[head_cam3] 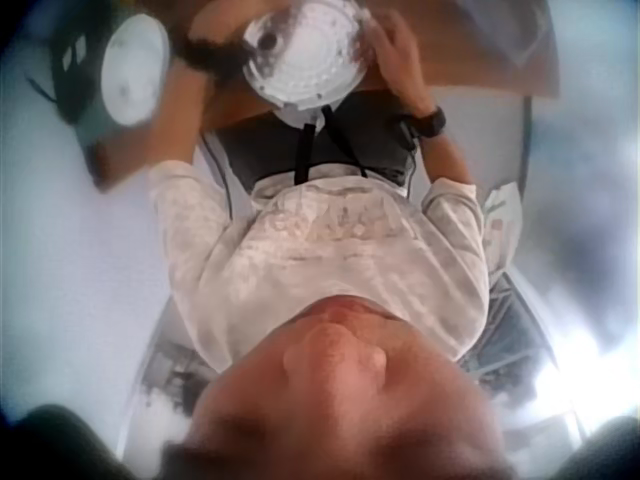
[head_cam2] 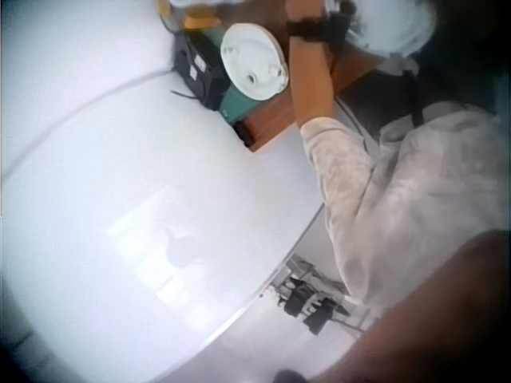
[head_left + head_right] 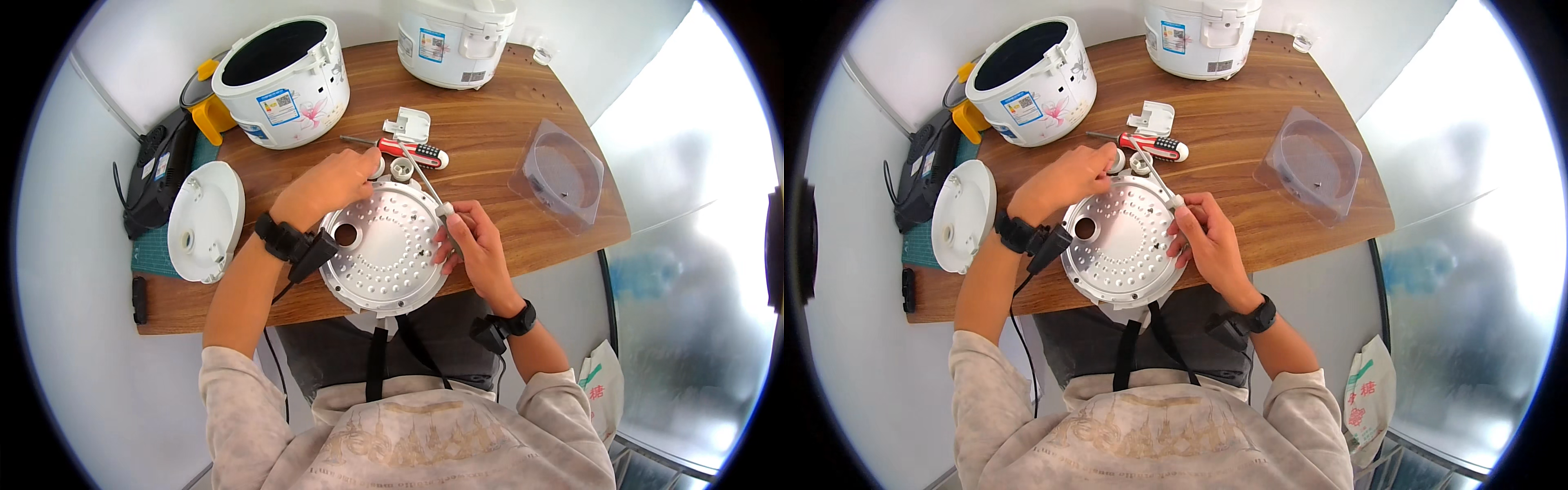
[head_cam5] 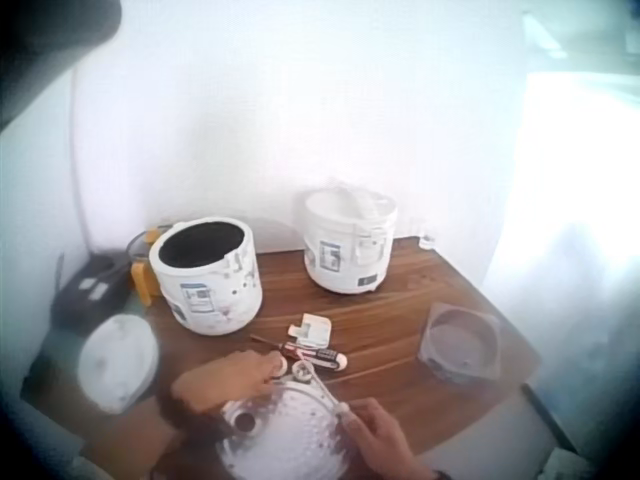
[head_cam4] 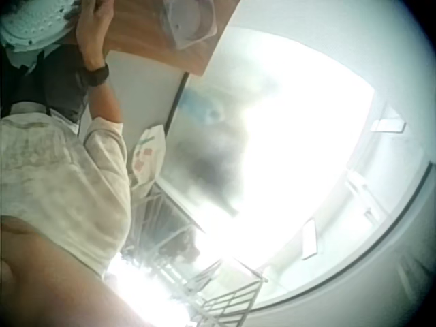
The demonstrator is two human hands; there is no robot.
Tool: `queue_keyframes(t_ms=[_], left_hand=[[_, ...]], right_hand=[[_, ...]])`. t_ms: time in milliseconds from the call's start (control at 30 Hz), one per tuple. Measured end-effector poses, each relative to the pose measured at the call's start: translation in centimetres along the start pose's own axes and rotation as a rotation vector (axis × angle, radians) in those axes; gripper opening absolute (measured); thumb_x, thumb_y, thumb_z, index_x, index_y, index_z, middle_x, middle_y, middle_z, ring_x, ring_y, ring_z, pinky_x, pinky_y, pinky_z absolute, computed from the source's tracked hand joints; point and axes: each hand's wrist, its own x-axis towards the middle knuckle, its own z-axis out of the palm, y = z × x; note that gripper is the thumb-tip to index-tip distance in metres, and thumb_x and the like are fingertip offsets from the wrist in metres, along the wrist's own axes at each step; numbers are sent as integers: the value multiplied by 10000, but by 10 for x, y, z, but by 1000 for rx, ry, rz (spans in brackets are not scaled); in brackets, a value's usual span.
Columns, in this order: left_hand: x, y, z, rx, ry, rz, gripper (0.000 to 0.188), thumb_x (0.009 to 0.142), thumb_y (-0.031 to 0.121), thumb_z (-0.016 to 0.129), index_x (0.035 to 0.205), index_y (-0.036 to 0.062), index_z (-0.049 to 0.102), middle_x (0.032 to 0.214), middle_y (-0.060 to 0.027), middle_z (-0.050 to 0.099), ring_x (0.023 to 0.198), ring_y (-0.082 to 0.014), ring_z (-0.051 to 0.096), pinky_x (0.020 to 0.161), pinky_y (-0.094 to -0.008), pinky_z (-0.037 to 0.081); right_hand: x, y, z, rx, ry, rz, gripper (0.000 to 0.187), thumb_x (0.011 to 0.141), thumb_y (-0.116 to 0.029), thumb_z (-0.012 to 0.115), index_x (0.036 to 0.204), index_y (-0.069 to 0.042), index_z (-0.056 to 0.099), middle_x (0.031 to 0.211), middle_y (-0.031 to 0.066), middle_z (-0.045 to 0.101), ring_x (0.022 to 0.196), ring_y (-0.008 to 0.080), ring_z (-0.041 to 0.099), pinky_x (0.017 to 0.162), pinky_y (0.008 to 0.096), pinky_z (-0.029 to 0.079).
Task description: The person uses a screwdriver to remove screws from a white rice cooker lid, then separates the lid into its component parts. They continue to remove screws from the inner lid piece and place the small parts on the table.
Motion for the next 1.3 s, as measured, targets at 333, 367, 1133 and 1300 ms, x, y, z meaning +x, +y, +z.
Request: queue_keyframes(t_ms=[333,367,1133,1300], left_hand=[[0,-6,11,19,-3,9,205,914,115,582,1043,39,442,875,-195,646,841,-422,624,718,-501,469],[0,1,7,-21,-4,-29,192,921,110,579,1045,42,449,873,-191,647,833,-410,629,718,-488,475],[1,4,-11,-121,-41,87,162,805,6,613,925,29,507,772,-147,624,723,-347,601,633,-427,458],[1,4,-7,-60,-28,109,189,793,8,619,916,21,476,760,-173,623,726,-388,598,628,-460,446]], right_hand=[[5,5,-6,-2,-9,10,276,1069,-286,511,1213,-50,523,869,66,627,591,107,607,476,235,477],[5,5,-7,4,-4,19,276,1070,-288,511,1212,-52,524,866,63,625,588,106,606,473,234,475],[3,10,-11,-25,-46,-35,274,1069,-270,519,1233,-52,521,853,36,617,589,77,581,482,219,463],[2,5,-7,9,-26,-18,245,1057,-226,540,1185,-18,528,817,31,607,575,71,575,484,223,465]])
